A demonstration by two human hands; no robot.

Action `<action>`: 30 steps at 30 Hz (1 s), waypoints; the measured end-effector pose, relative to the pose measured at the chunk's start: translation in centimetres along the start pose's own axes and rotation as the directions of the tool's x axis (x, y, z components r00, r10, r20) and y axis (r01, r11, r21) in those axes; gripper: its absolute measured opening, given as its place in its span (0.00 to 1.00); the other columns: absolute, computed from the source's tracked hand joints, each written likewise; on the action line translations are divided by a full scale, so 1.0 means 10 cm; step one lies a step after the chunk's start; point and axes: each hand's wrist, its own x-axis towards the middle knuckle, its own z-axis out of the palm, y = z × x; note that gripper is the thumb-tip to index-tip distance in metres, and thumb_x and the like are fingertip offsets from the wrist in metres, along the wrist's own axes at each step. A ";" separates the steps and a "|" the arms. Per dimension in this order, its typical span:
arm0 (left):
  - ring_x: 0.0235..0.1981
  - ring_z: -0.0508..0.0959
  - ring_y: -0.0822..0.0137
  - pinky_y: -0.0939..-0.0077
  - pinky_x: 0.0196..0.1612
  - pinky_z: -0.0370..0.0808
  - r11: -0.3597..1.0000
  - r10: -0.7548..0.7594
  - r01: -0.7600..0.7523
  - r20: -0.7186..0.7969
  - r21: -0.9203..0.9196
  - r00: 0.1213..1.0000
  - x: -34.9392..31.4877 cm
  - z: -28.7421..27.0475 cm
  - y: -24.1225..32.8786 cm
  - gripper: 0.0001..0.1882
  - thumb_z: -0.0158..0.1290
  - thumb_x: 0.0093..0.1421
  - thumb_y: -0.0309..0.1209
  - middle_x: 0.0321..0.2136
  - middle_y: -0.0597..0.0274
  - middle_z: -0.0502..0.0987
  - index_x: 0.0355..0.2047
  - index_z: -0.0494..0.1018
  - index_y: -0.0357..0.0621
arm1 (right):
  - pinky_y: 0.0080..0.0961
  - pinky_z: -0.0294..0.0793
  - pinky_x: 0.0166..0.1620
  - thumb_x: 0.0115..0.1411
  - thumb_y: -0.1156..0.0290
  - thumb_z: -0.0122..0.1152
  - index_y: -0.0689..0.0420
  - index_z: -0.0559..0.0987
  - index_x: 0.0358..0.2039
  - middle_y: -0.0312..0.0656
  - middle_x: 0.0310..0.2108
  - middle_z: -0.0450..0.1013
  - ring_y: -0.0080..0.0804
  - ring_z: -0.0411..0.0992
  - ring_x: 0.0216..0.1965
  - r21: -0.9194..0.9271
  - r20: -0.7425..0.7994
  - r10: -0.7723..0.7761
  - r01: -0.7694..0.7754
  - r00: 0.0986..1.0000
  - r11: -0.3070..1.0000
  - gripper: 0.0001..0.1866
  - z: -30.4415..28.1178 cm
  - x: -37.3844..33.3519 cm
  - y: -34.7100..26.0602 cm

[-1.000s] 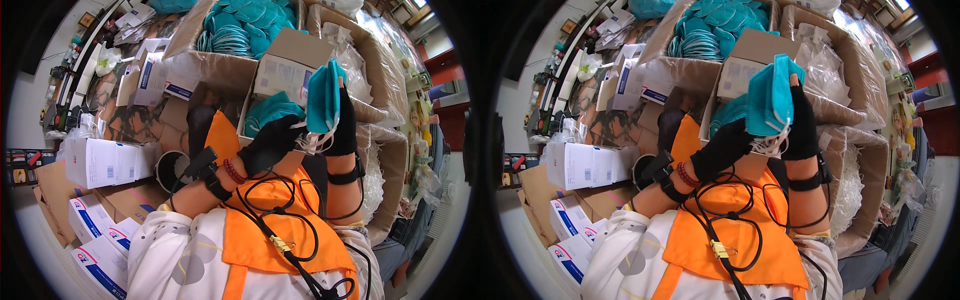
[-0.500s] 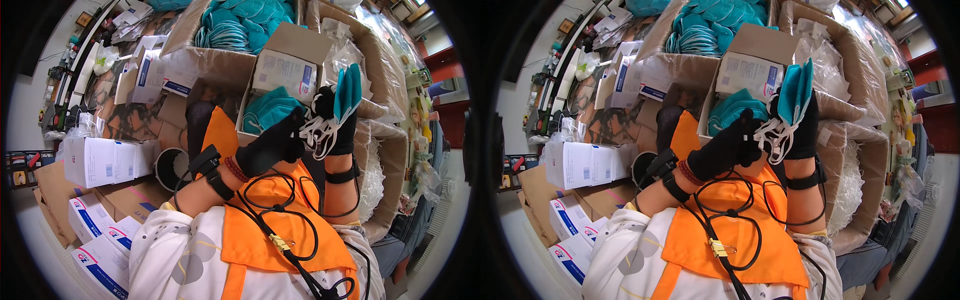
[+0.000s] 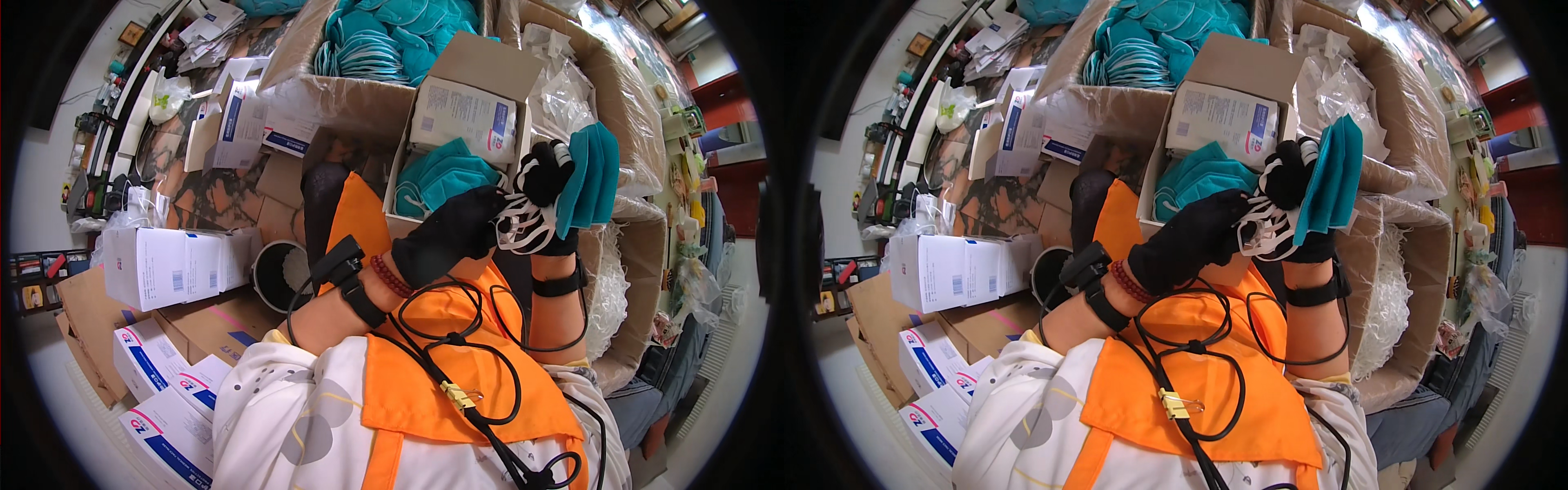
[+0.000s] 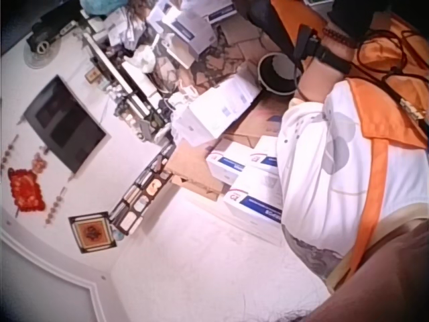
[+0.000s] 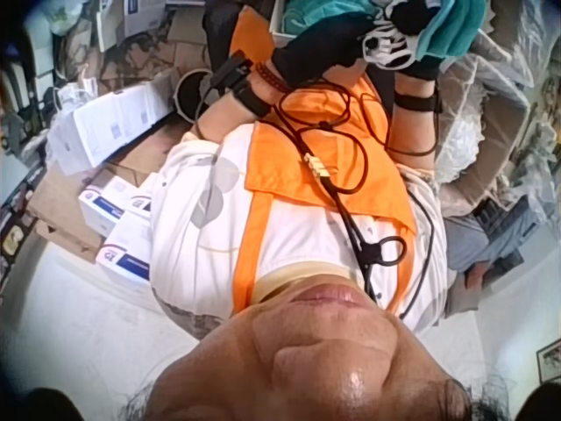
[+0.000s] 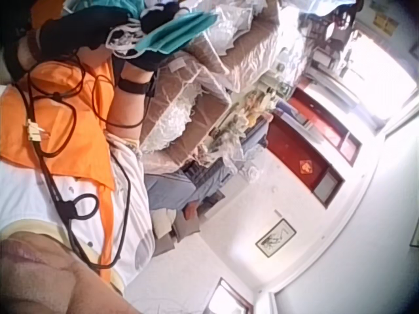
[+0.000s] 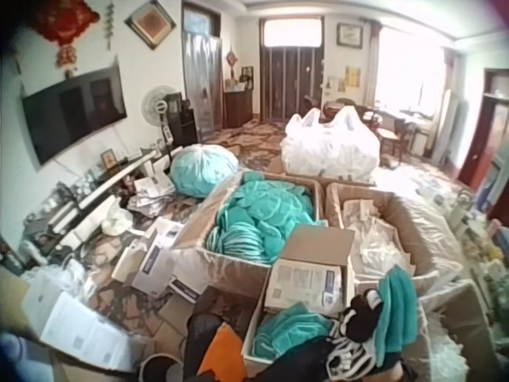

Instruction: Sorting and packaging green face masks from large bulk containers into smaller boxes.

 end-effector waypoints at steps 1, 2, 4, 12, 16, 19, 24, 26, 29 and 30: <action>0.23 0.69 0.82 0.88 0.27 0.68 0.997 -0.001 0.001 0.004 0.072 1.000 -0.01 -0.01 -0.02 0.17 0.41 0.66 0.29 0.32 0.68 0.72 0.54 0.65 0.39 | 0.15 0.59 0.26 0.61 0.60 0.56 0.49 0.68 0.29 0.31 0.26 0.62 0.19 0.58 0.25 0.000 0.000 -0.002 0.002 1.000 1.000 0.10 0.03 -0.02 0.00; 0.23 0.69 0.82 0.88 0.27 0.68 0.997 -0.003 0.002 0.003 0.073 1.000 -0.02 0.00 -0.06 0.17 0.41 0.66 0.29 0.32 0.68 0.72 0.54 0.65 0.39 | 0.15 0.59 0.26 0.61 0.60 0.56 0.49 0.68 0.29 0.32 0.26 0.62 0.19 0.58 0.24 -0.077 -0.128 -0.024 0.014 0.992 0.997 0.10 0.11 -0.04 0.01; 0.23 0.69 0.81 0.87 0.28 0.68 0.955 -0.247 0.224 -0.105 -0.193 0.963 -0.07 0.03 -0.14 0.17 0.40 0.66 0.27 0.31 0.69 0.72 0.55 0.64 0.39 | 0.15 0.58 0.26 0.62 0.61 0.55 0.49 0.67 0.29 0.32 0.26 0.62 0.18 0.58 0.24 -0.152 -0.250 -0.052 0.014 0.967 0.988 0.09 0.14 -0.06 0.03; 0.25 0.72 0.75 0.84 0.28 0.70 0.966 0.169 -0.157 -0.040 0.207 0.985 -0.03 -0.01 -0.30 0.17 0.43 0.64 0.26 0.38 0.61 0.72 0.53 0.66 0.36 | 0.21 0.69 0.28 0.61 0.55 0.55 0.52 0.71 0.33 0.38 0.29 0.70 0.30 0.68 0.26 -0.987 0.025 -0.302 0.071 0.953 0.142 0.13 -0.22 -0.02 -0.09; 0.27 0.74 0.67 0.78 0.32 0.73 0.883 0.130 -0.143 0.059 0.446 0.990 -0.05 -0.13 -0.26 0.19 0.48 0.56 0.20 0.39 0.56 0.73 0.49 0.68 0.35 | 0.23 0.77 0.34 0.62 0.53 0.54 0.56 0.74 0.42 0.40 0.32 0.75 0.28 0.75 0.31 -0.332 -0.442 0.071 -0.237 0.894 0.913 0.19 0.18 -0.07 -0.32; 0.37 0.76 0.51 0.67 0.37 0.74 0.625 0.382 -0.311 0.067 0.716 0.922 -0.06 -0.26 -0.60 0.21 0.49 0.49 0.18 0.37 0.47 0.74 0.46 0.70 0.37 | 0.21 0.76 0.34 0.60 0.51 0.57 0.56 0.76 0.40 0.36 0.31 0.75 0.24 0.74 0.29 -0.444 -0.562 0.130 -0.430 0.817 0.786 0.20 0.47 -0.05 -0.26; 0.36 0.77 0.53 0.66 0.38 0.75 0.874 0.232 -0.175 -0.073 0.454 0.970 0.08 -0.34 -0.21 0.12 0.49 0.53 0.21 0.32 0.50 0.76 0.40 0.73 0.39 | 0.18 0.72 0.35 0.55 0.50 0.63 0.62 0.77 0.39 0.36 0.30 0.74 0.21 0.73 0.29 -0.742 -0.414 0.252 -0.485 0.874 0.463 0.25 0.27 -0.12 -0.26; 0.37 0.77 0.53 0.67 0.38 0.75 0.842 0.240 -0.191 -0.033 0.505 0.970 0.09 -0.37 -0.22 0.11 0.50 0.54 0.22 0.34 0.52 0.77 0.38 0.73 0.41 | 0.18 0.72 0.34 0.55 0.55 0.65 0.62 0.78 0.37 0.36 0.28 0.75 0.21 0.73 0.29 -0.675 -0.379 0.390 -0.539 0.839 0.504 0.21 0.20 -0.16 -0.24; 0.37 0.78 0.55 0.69 0.38 0.75 0.791 0.377 -0.323 0.003 0.520 0.926 0.13 -0.37 -0.25 0.11 0.50 0.55 0.22 0.35 0.53 0.77 0.39 0.73 0.41 | 0.19 0.72 0.34 0.54 0.58 0.66 0.62 0.78 0.35 0.36 0.28 0.75 0.22 0.73 0.28 -0.460 -0.447 0.419 -0.605 0.791 0.650 0.19 0.16 -0.25 -0.13; 0.37 0.78 0.55 0.69 0.38 0.75 0.790 0.377 -0.323 0.003 0.521 0.926 0.13 -0.35 -0.25 0.11 0.50 0.55 0.22 0.35 0.53 0.77 0.39 0.73 0.41 | 0.19 0.72 0.34 0.55 0.60 0.65 0.62 0.78 0.36 0.36 0.28 0.75 0.22 0.73 0.28 -0.416 -0.473 0.363 -0.567 0.803 0.711 0.17 0.15 -0.31 -0.08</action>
